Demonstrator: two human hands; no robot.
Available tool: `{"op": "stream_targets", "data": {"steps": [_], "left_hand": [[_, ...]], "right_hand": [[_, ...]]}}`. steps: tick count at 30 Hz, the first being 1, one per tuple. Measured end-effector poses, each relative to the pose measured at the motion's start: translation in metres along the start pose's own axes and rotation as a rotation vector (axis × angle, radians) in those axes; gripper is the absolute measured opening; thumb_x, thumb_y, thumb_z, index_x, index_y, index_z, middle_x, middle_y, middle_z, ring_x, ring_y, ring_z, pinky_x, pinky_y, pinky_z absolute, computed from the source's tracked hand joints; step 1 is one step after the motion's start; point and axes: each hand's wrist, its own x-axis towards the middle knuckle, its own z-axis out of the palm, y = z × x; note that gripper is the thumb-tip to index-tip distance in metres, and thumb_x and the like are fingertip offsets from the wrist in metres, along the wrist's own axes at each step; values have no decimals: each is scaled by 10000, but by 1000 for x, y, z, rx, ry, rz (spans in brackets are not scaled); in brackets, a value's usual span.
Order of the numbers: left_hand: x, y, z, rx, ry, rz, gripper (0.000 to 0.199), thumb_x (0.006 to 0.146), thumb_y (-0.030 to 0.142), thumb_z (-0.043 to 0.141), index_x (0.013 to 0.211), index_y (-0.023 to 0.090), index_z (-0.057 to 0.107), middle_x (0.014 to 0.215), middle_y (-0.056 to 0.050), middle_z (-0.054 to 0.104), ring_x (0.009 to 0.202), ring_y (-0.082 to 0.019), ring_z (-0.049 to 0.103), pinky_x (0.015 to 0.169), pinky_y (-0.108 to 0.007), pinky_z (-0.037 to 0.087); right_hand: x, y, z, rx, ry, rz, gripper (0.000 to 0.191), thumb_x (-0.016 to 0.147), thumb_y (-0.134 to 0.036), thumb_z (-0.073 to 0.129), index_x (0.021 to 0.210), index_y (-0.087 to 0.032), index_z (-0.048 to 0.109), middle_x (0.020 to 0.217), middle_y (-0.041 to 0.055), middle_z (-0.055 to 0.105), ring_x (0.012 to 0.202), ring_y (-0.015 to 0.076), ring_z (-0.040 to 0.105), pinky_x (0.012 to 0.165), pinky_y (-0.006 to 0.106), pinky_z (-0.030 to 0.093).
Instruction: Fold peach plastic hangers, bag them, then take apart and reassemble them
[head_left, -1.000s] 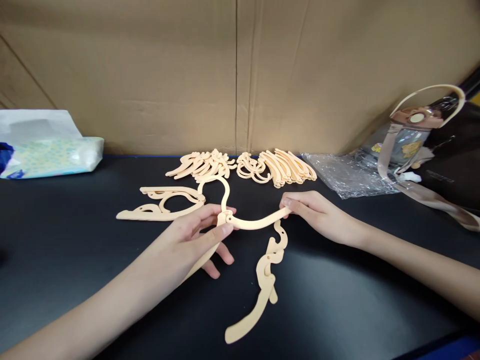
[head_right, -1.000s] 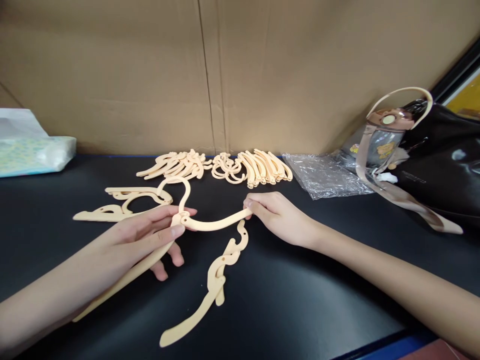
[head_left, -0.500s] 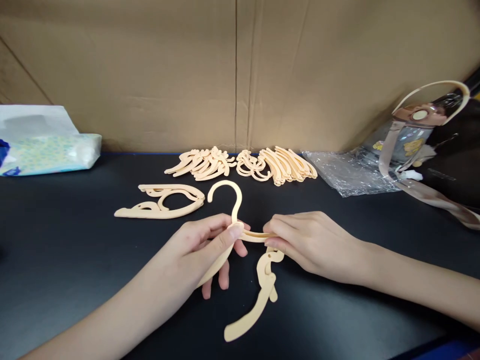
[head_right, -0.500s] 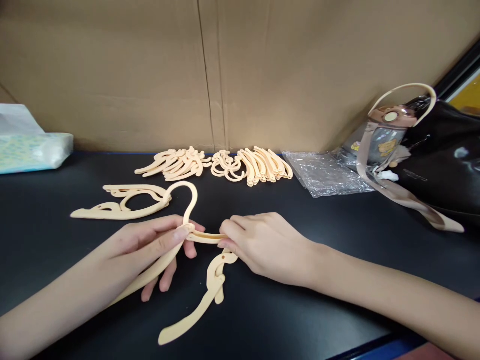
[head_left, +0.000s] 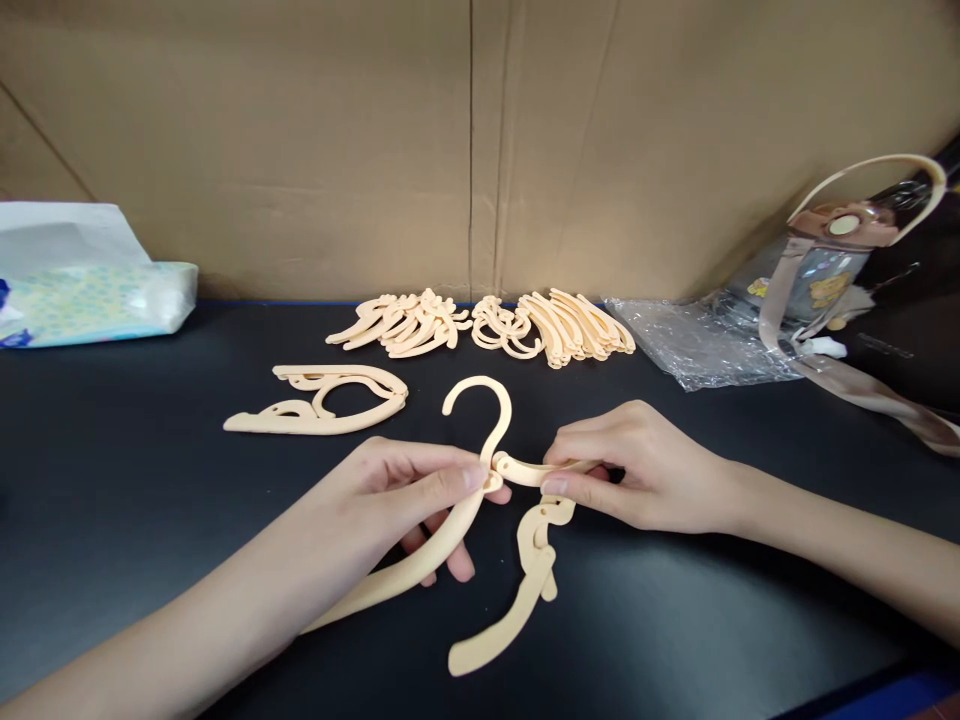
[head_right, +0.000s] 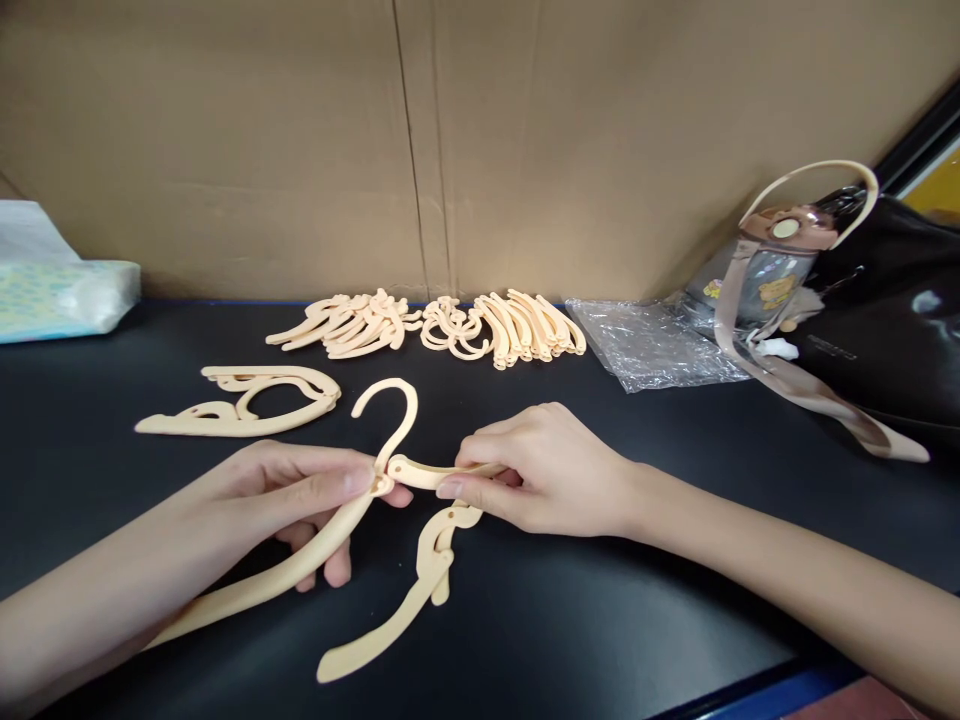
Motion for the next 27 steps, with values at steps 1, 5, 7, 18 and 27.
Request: {"op": "stream_targets", "data": {"steps": [1,5,7,18,27], "left_hand": [[0,0,0,-12,-4,-2,322,840,540,675,860,244,801,546,4,666,512,-102,599,496,-148,449],[1,0,0,-50,-15,-4,310,834,532,692,928,259,806,523,9,661,501,-97,600,483,-138,449],[1,1,0,-64,-2,-7,321,822,534,705,962,262,804,524,10,664,511,-106,611,483,-145,457],[-1,5,-3,1,-59,-18,327,858,519,671,1035,272,790,579,-1,712,527,-103,581,539,-170,455],[-5,9,3,44,-7,-4,300,852,496,678,1012,271,794,587,6,712,509,-92,537,535,-165,430]], "right_hand": [[0,0,0,4,2,-5,346,996,-385,495,820,-154,684,669,-13,619,547,62,502,517,209,308],[-1,1,-2,3,-6,-22,338,986,-378,517,813,-146,691,671,-9,619,553,58,512,516,198,314],[-1,1,-2,-2,-5,-38,326,982,-366,527,806,-146,692,666,-11,610,548,55,504,515,195,314],[-2,-2,-1,-7,16,-91,304,977,-358,546,814,-161,709,657,-8,618,531,62,506,513,200,316],[-2,-7,-4,-16,25,-122,296,980,-358,552,833,-171,728,650,-18,614,530,59,486,516,206,313]]}}
